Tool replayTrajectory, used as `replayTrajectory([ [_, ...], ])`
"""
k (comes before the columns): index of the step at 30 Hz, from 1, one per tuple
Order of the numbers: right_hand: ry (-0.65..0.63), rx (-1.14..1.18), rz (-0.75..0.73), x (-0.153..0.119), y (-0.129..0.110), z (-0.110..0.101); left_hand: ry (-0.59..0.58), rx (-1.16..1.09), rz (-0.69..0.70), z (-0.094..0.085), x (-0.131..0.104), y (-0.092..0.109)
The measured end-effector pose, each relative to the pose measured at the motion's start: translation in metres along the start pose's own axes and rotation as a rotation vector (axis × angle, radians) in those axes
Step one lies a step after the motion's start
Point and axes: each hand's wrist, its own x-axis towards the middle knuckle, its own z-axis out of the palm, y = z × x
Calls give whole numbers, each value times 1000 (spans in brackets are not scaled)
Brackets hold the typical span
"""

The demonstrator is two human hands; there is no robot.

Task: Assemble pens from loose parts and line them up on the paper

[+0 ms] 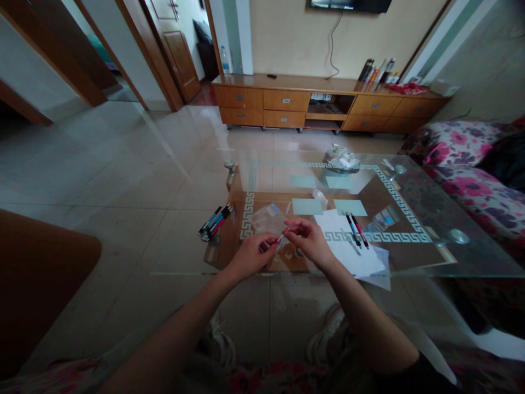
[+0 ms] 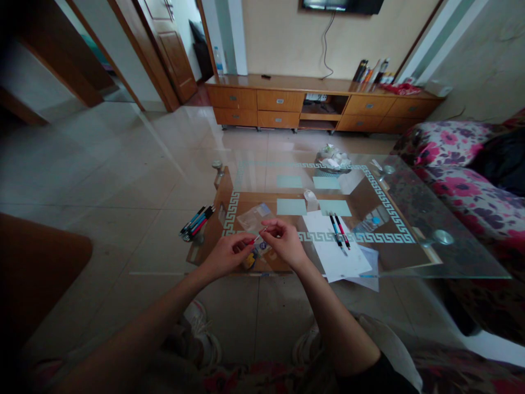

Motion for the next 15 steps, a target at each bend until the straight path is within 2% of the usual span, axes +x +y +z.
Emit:
replayTrajectory([
  [3,-52,-32,-2,0,2,-3,-4,13,0,0,0,0],
  [5,-59,-134,-18,1,4,-7,1,35,-6,-1,1,1],
  [9,48,-561,-21,-1,11,-15,31,64,-23,-4,1,3],
  [12,20,-855,39,-5,13,-18,53,66,-25,-4,2,4],
  [15,-20,-1034,113,-8,12,-17,60,61,-20,-4,1,4],
])
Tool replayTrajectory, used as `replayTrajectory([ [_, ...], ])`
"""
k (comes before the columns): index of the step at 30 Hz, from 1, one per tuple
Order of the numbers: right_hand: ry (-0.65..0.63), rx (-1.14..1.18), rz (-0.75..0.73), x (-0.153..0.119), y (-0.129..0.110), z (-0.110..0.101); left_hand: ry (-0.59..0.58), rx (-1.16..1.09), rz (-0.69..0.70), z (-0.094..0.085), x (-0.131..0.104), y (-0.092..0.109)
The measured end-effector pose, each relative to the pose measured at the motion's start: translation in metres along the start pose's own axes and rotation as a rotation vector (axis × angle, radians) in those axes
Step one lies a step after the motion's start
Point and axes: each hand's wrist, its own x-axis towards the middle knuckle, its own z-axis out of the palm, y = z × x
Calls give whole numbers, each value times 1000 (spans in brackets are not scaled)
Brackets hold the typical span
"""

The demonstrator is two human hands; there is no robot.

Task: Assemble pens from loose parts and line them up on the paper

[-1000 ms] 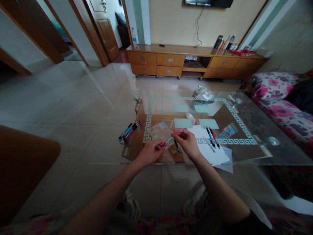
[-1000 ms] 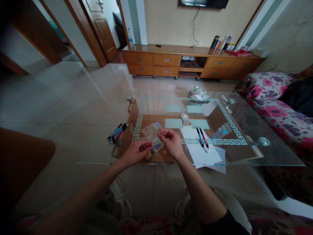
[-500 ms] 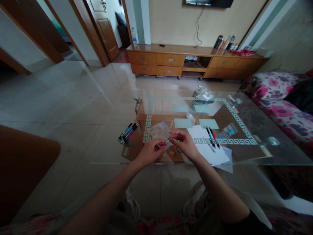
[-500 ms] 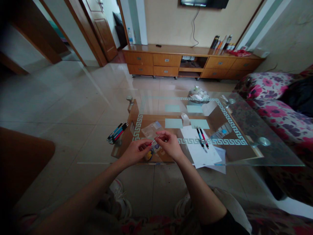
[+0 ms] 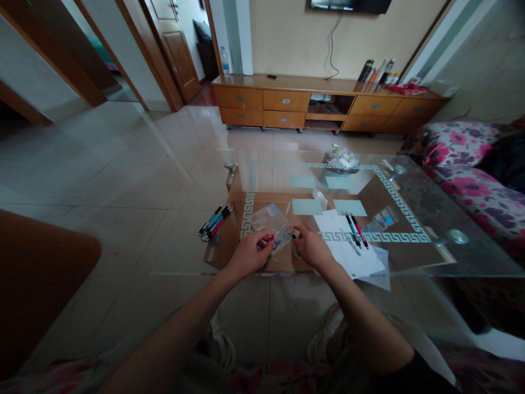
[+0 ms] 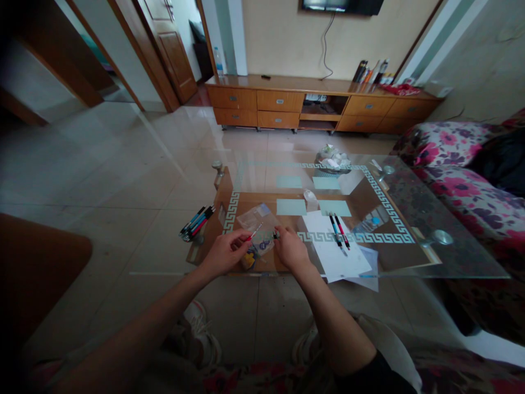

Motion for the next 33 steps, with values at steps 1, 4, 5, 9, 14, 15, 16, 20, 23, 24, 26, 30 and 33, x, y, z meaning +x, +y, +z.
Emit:
replayTrajectory([
  [1,-13,-30,14,-1,-1,0,0,-4,2,0,0,0],
  [4,-22,-43,11,0,-2,3,-4,-9,7,0,0,-1],
  [5,-16,-29,1,0,-2,5,-5,-8,7,0,0,-1],
  [9,43,78,-32,5,1,11,-4,6,1,0,0,-2],
  [14,195,456,-3,10,-6,0,-10,13,-8,-1,0,-1],
  [15,204,592,10,10,-9,-3,-14,15,-10,-1,0,-2],
  [16,204,744,23,10,-12,-7,-18,17,-11,-1,0,-2],
  [20,220,1196,91,9,-20,-18,-38,23,15,0,0,-3],
  [23,264,1264,111,8,-21,-21,-41,30,34,1,0,-5],
  [24,273,1264,112,8,-21,-21,-42,32,35,1,0,-6],
  [26,272,1255,112,8,-21,-21,-47,37,36,2,0,-7],
  [30,247,1246,102,9,-21,-20,-57,41,46,3,0,-8],
  [33,233,1230,93,8,-22,-19,-53,38,44,3,0,-7],
])
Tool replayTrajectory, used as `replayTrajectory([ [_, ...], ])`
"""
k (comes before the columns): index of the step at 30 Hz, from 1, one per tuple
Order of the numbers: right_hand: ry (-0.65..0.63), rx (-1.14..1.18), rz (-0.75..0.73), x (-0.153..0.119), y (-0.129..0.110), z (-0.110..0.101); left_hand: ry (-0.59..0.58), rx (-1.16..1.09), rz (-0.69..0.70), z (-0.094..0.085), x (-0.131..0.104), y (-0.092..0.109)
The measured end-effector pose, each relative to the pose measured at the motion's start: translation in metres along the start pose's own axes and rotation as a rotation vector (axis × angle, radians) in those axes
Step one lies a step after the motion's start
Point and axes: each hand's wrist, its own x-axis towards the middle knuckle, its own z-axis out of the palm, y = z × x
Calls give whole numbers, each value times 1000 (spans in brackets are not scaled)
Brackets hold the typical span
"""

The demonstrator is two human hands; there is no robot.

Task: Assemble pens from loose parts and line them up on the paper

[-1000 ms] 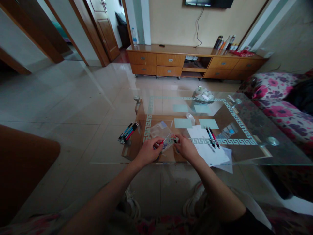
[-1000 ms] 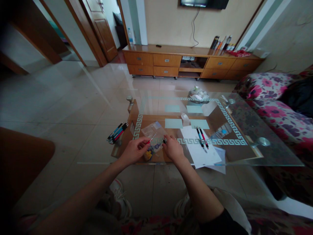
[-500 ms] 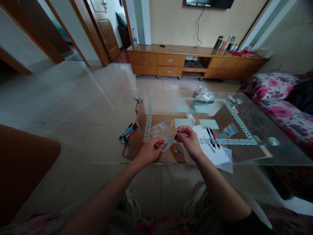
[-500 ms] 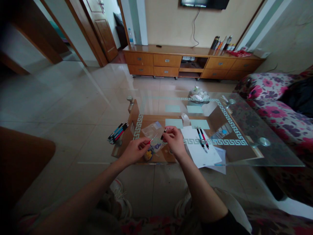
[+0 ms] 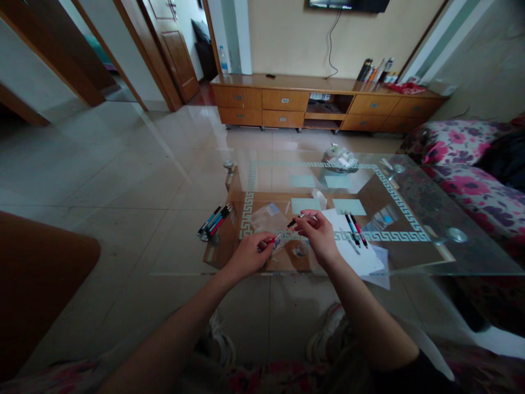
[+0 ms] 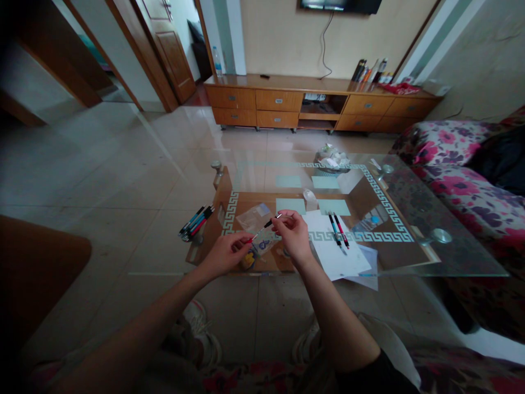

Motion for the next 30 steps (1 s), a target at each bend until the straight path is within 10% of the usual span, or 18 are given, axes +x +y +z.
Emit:
replayTrajectory([
  [30,-271,-137,57,-6,-2,0,71,42,70,-5,0,6],
])
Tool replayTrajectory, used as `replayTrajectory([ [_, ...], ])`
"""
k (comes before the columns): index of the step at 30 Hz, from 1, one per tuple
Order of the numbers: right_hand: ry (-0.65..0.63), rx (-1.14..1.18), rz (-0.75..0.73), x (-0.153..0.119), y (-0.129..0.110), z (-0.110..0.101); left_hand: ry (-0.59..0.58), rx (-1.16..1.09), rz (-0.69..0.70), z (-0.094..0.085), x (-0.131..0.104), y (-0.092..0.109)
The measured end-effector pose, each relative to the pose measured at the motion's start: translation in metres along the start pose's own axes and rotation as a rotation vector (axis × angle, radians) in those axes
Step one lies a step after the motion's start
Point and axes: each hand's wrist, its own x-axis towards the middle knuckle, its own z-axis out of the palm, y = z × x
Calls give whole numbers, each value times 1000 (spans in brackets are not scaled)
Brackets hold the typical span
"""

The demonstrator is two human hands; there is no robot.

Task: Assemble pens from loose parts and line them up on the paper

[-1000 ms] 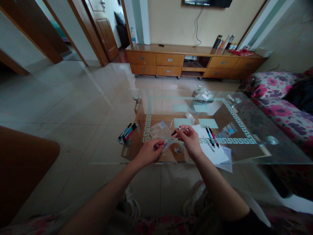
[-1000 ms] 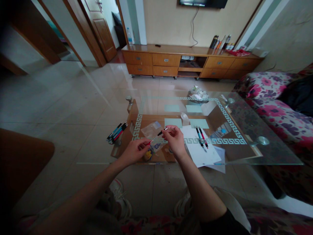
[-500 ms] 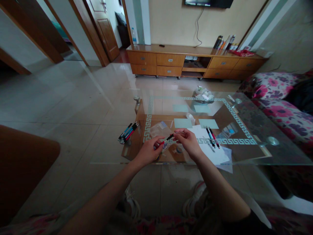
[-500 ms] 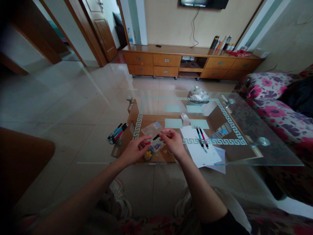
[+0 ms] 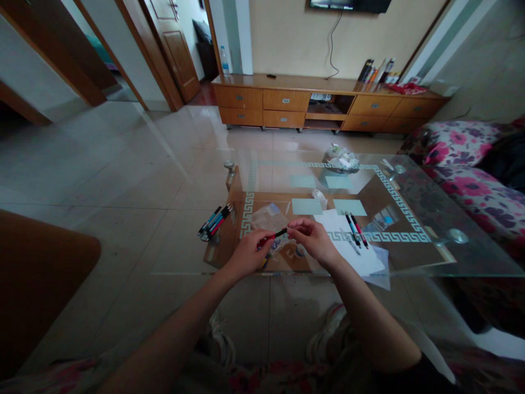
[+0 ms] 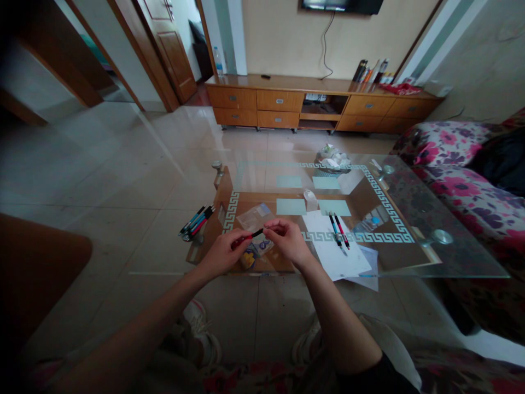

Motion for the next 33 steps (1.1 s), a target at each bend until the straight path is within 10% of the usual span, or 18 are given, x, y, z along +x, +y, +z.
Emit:
replayTrajectory([
  [33,-185,-642,-242,-9,-2,-4,62,40,0,-3,0,-4],
])
